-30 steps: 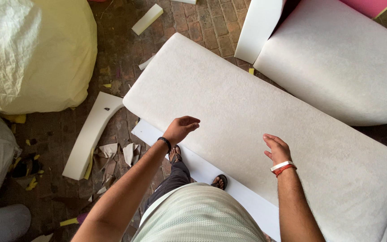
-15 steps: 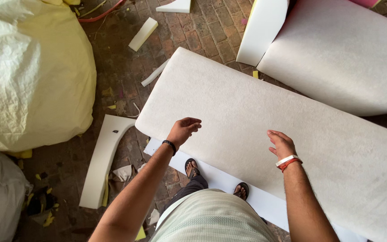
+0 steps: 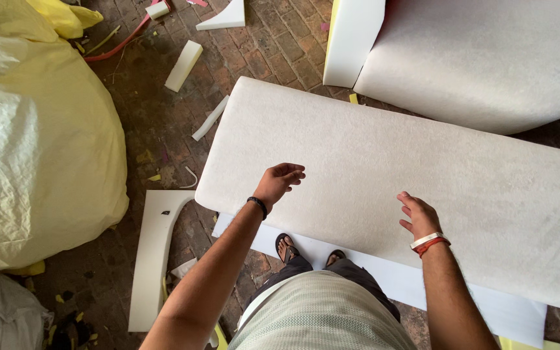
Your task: The person staples a light-colored fabric over a foam cushion using a pneumatic staple gun. They smooth the fabric, pull it taut, and secure it along the edges of the cushion. The person then flips the cushion and continues stapling the remaining edges.
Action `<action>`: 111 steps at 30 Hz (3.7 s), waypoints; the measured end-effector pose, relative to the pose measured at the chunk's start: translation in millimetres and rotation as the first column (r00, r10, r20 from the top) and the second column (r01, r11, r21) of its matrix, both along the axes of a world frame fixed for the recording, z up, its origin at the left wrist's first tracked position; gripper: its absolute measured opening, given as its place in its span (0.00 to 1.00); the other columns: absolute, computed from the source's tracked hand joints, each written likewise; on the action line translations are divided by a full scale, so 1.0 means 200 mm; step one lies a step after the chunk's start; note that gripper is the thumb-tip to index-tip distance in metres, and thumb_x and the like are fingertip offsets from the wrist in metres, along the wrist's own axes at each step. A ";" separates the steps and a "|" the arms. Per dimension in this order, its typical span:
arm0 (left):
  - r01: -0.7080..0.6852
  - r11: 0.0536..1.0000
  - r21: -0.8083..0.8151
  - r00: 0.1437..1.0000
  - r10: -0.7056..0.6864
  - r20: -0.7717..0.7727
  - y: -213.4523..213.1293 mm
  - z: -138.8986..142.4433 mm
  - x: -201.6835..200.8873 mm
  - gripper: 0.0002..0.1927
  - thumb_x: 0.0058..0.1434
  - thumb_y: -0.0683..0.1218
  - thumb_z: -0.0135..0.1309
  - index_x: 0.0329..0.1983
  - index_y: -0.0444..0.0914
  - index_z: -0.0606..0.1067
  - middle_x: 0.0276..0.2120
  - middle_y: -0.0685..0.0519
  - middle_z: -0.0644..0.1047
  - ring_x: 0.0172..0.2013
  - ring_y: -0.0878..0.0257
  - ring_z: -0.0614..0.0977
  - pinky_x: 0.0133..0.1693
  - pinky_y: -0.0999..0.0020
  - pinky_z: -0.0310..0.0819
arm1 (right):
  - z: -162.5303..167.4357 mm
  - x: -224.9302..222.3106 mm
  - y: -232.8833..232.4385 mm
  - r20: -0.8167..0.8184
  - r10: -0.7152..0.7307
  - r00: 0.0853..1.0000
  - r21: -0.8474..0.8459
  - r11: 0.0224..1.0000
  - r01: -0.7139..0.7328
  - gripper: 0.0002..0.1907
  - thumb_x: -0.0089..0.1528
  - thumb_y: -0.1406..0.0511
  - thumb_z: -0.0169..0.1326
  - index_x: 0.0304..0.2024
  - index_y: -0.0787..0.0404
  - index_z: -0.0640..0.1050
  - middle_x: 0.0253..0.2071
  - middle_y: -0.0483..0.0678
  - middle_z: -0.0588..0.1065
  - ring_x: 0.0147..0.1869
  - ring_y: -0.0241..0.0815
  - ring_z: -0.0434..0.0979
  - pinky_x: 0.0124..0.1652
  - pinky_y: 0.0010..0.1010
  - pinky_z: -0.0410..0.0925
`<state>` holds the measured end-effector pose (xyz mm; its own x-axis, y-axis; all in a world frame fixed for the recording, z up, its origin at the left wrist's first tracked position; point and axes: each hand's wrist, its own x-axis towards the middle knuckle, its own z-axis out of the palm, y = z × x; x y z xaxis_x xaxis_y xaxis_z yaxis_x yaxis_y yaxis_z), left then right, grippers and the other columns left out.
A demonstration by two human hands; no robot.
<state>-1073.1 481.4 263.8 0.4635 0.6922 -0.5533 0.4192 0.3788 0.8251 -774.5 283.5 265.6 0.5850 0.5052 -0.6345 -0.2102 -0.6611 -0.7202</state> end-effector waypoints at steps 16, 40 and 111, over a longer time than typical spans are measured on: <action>-0.181 0.983 -0.035 0.982 0.183 0.045 -0.32 -0.02 -0.03 0.04 0.60 0.41 0.63 0.38 0.39 0.82 0.34 0.54 0.85 0.32 0.65 0.83 0.33 0.69 0.79 | -0.10 0.11 -0.09 -0.131 0.004 0.991 0.132 0.991 0.014 0.30 0.66 0.48 0.50 0.56 0.67 0.76 0.53 0.54 0.78 0.53 0.46 0.79 0.53 0.38 0.71; -0.276 0.951 -0.143 0.956 0.286 0.060 0.33 -0.13 -1.37 0.13 0.68 0.50 0.54 0.50 0.39 0.80 0.38 0.54 0.85 0.36 0.66 0.82 0.41 0.68 0.77 | -0.07 -1.09 0.79 -0.096 0.157 0.983 0.111 0.983 -0.147 0.28 0.61 0.52 0.58 0.57 0.65 0.78 0.51 0.51 0.79 0.51 0.43 0.79 0.50 0.37 0.72; 0.384 0.826 -0.413 0.867 -0.476 -0.147 2.65 -2.44 -0.90 0.25 0.58 0.55 0.61 0.55 0.38 0.73 0.48 0.51 0.79 0.49 0.61 0.80 0.52 0.64 0.73 | -2.28 -1.36 3.83 0.441 0.802 0.403 -0.685 0.591 -0.426 0.17 0.57 0.53 0.61 0.46 0.50 0.83 0.46 0.43 0.82 0.55 0.42 0.78 0.60 0.40 0.64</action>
